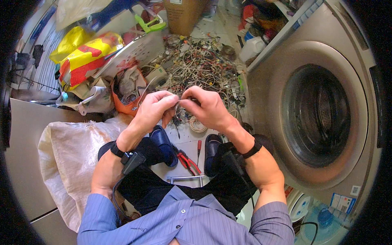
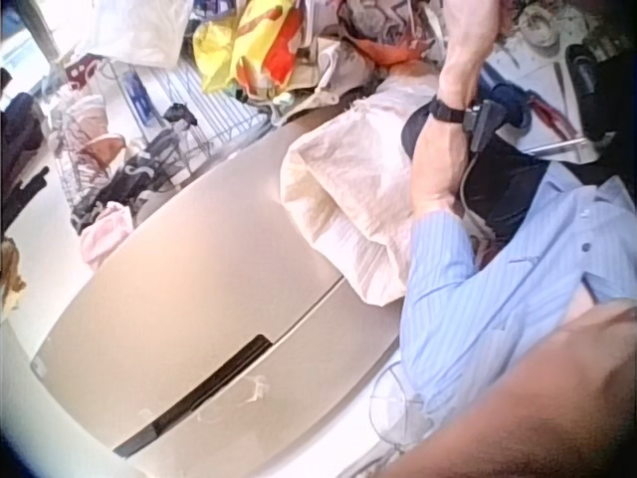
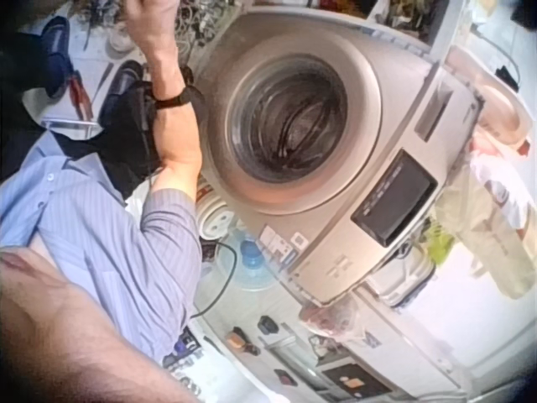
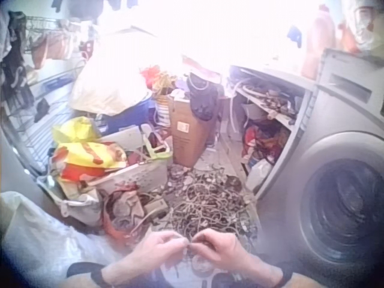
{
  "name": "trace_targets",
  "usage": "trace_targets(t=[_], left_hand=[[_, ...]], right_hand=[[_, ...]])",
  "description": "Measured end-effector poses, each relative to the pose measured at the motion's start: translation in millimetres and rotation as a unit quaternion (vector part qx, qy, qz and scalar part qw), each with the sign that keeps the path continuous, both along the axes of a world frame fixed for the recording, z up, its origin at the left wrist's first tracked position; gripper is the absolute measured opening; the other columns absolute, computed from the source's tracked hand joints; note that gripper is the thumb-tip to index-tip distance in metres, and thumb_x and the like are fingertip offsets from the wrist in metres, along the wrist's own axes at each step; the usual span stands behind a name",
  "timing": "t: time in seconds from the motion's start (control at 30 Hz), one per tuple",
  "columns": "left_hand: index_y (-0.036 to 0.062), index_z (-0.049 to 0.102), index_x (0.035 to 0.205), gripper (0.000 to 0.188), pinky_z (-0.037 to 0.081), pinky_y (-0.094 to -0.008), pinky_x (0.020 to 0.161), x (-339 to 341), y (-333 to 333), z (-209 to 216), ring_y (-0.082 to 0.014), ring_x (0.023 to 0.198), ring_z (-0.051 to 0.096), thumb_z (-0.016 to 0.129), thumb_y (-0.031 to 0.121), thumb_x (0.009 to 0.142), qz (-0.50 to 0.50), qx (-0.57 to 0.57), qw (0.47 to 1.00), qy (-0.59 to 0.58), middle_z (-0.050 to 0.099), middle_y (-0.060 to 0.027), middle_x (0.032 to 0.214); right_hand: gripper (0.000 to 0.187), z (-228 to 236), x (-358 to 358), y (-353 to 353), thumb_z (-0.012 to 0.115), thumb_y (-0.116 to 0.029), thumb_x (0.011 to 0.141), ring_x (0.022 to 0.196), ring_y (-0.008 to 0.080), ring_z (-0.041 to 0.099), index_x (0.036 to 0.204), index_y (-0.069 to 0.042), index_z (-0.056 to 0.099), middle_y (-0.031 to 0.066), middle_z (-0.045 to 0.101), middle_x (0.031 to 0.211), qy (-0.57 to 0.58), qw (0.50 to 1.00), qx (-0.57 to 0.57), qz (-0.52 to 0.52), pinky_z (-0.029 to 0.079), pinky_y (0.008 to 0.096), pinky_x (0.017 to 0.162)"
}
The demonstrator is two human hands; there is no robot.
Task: Disassembling or repairing electronic components such as heating elements and motor parts in a cluttered utility space.
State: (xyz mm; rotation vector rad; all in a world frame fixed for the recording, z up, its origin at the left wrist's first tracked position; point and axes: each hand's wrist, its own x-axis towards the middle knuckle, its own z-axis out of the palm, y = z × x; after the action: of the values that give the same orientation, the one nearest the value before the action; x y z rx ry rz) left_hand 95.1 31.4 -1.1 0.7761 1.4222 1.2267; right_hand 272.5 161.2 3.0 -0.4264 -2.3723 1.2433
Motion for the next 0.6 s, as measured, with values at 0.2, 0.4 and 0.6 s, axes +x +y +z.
trace_targets(t=[0.2,0.4,0.6], left_hand=[[0.0036,0.064,0.091,0.026,0.041,-0.0258,0.04,-1.9,-0.4,9.0,-0.0129,0.046,0.054,0.062,0.027,0.101,-0.009,-0.057,0.979,-0.195,0.062,-0.0046,0.068],[0.0023,0.066,0.106,0.026,0.045,-0.0248,0.05,-1.6,-4.0,7.7,-0.008,0.056,0.058,0.072,0.026,0.096,-0.007,0.02,1.0,0.003,0.063,-0.0002,0.071],[0.0009,0.065,0.109,0.03,0.049,-0.0256,0.056,3.1,-2.1,4.6,-0.009,0.069,0.064,0.075,0.023,0.092,0.048,0.26,0.859,0.439,0.063,0.0,0.072]], right_hand=[[0.037,-2.2,-0.2,-0.7,0.085,-0.008,0.083,0.091,0.0168,0.065,0.113,-0.001,0.065,0.011,0.068,0.103,0.115,0.99,0.08,-0.005,0.055,0.0329,0.079],[0.028,-6.3,-5.0,-3.9,0.057,-0.027,0.107,0.063,0.0107,0.058,0.115,0.0,0.062,0.0055,0.065,0.081,-0.023,0.932,-0.36,0.044,0.048,0.025,0.058],[0.036,-11.1,-4.2,4.3,0.05,-0.036,0.111,0.059,0.0101,0.057,0.098,-0.004,0.062,0.0044,0.063,0.073,-0.007,0.892,-0.451,0.042,0.045,0.0248,0.053]])
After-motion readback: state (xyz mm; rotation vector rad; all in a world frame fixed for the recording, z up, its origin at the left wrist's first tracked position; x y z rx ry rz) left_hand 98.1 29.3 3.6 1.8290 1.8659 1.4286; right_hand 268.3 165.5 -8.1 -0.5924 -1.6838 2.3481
